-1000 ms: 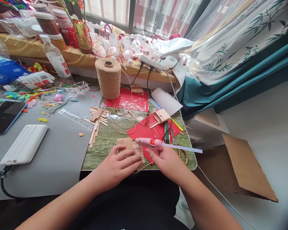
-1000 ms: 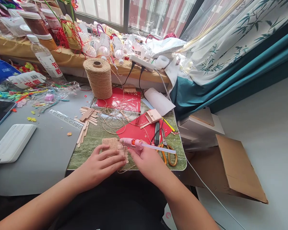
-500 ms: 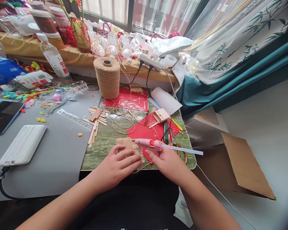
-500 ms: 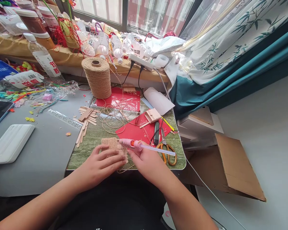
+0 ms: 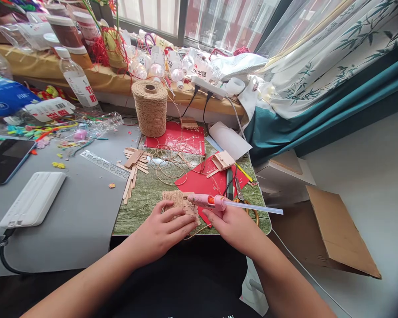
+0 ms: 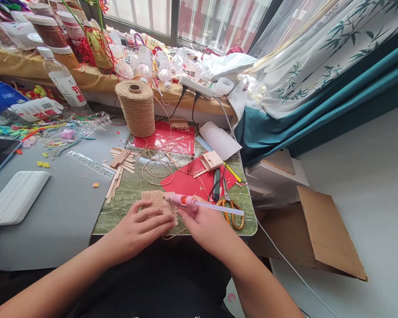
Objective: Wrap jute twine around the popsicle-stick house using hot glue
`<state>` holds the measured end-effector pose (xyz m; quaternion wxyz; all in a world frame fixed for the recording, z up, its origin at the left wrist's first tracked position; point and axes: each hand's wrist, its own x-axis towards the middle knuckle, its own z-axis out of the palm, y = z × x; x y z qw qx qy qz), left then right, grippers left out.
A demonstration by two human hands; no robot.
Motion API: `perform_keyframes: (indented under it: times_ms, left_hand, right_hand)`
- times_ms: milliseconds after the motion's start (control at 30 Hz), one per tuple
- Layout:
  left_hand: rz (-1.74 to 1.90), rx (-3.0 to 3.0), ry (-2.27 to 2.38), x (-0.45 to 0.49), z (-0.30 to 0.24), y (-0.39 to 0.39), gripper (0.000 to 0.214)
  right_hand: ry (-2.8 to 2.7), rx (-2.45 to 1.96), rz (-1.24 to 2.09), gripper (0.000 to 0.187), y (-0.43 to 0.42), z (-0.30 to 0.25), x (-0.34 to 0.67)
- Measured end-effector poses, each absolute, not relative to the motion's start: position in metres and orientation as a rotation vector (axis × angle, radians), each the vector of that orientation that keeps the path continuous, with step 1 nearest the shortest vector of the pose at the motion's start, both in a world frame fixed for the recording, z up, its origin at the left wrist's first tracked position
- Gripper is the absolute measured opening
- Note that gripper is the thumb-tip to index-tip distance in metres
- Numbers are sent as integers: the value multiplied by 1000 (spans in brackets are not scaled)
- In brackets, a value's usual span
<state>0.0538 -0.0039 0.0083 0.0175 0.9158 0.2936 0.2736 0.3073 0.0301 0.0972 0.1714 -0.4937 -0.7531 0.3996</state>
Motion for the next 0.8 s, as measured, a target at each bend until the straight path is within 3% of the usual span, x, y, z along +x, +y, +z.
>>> perform_keyframes:
  times_ms: [500,800]
  left_hand:
    - [871,2834,888,54,9,-4,45]
    - [879,2827,884,53,8,-4,44]
  right_hand:
    - [-2120,-1410,1063,34,32,93,306]
    - [-2223,-1384,1122,45,25,104,309]
